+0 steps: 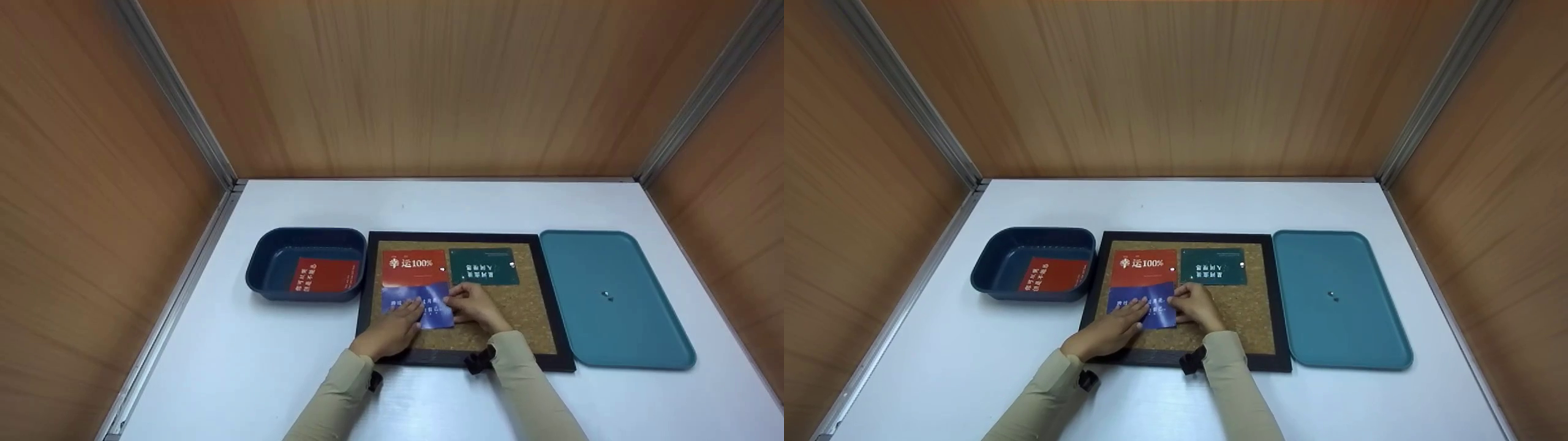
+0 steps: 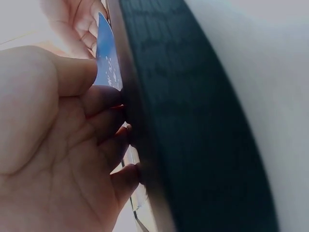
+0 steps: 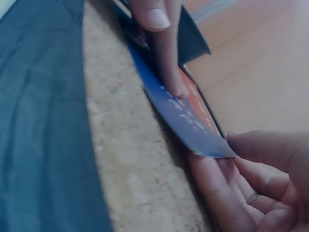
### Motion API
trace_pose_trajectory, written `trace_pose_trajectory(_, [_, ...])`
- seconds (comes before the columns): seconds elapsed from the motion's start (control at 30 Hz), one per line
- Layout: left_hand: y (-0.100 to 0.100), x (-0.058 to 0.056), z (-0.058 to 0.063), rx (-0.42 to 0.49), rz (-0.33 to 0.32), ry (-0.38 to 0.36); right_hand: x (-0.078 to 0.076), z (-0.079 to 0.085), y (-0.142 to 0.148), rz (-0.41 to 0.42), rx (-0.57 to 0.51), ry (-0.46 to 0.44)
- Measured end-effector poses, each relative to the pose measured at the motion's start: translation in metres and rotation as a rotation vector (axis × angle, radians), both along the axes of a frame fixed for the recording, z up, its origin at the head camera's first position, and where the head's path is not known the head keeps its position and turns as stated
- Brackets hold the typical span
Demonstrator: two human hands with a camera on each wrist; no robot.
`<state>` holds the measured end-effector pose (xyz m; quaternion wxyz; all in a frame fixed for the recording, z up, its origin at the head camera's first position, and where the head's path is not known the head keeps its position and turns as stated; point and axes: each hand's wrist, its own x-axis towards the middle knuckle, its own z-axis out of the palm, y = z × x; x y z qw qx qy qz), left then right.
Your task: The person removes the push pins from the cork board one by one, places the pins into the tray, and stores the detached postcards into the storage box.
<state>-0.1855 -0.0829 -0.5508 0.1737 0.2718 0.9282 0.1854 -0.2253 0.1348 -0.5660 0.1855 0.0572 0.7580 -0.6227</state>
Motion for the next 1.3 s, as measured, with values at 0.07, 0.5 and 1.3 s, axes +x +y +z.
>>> trace_pose_trajectory(0.07, [0.000, 0.000, 0.001, 0.006, 0.000, -0.002, 0.001, -0.001, -0.002, -0.008, 0.022, 0.011])
trace_pose_trajectory(0.5, [0.001, 0.000, 0.000, 0.003, 0.013, -0.042, -0.001, -0.008, -0.003, -0.056, 0.077, 0.014])
trace_pose_trajectory(1.3, [-0.005, -0.003, 0.001, 0.086, 0.030, -0.045, -0.002, -0.012, -0.006, -0.100, 0.056, 0.019])
